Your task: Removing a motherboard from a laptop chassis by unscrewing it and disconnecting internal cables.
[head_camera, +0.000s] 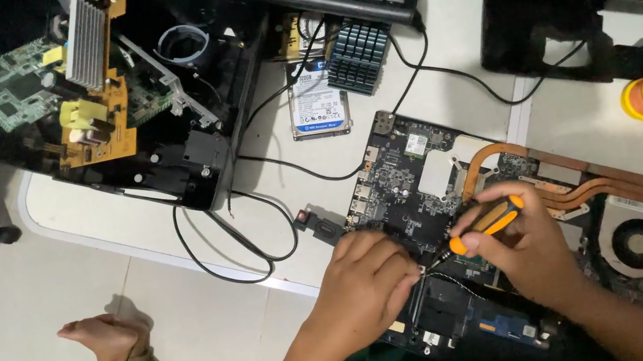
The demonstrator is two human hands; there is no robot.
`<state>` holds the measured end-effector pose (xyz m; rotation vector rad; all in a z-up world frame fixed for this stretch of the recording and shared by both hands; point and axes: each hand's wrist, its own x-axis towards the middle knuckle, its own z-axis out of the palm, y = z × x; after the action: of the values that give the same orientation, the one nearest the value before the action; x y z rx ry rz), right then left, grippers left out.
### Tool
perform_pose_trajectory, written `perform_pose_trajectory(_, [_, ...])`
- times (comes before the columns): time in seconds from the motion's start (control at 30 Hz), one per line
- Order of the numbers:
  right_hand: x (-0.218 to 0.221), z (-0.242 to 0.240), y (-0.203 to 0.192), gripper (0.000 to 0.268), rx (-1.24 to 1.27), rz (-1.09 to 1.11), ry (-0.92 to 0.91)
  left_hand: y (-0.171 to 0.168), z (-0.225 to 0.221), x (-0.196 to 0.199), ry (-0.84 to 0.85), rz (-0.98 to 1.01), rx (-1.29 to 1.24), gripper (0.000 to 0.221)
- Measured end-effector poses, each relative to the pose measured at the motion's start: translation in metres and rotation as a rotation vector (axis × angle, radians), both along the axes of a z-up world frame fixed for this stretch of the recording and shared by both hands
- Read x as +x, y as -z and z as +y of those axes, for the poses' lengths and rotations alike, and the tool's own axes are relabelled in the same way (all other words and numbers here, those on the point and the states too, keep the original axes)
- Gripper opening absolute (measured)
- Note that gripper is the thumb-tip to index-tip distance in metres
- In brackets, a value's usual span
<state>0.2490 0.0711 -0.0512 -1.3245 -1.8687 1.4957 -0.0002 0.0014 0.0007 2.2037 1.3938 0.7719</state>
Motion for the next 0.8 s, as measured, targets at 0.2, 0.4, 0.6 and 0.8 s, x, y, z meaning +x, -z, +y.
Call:
perform_pose_trajectory(0.2, [0.020, 0.014, -0.018, 0.052, -0.023, -0.121, 0.036, -0.001, -0.002, -0.002, 0.033, 0.003, 0.012, 0.010])
perform_pose_trajectory(0.4, [0.044, -0.002, -0.040, 0.053, -0.064, -0.249, 0.090, -0.001, -0.007, 0.011, 0.084, -0.003, 0.015, 0.008])
perform_pose_trajectory(0.6, [0.051, -0.009, -0.061, 0.054, -0.079, -0.347, 0.110, -0.002, -0.002, 0.058, 0.098, 0.019, 0.047, 0.008])
perform_pose_trajectory(0.8, [0.071, -0.026, -0.074, 0.057, -0.134, -0.460, 0.133, 0.000, -0.003, 0.069, 0.118, 0.024, 0.046, 0.007])
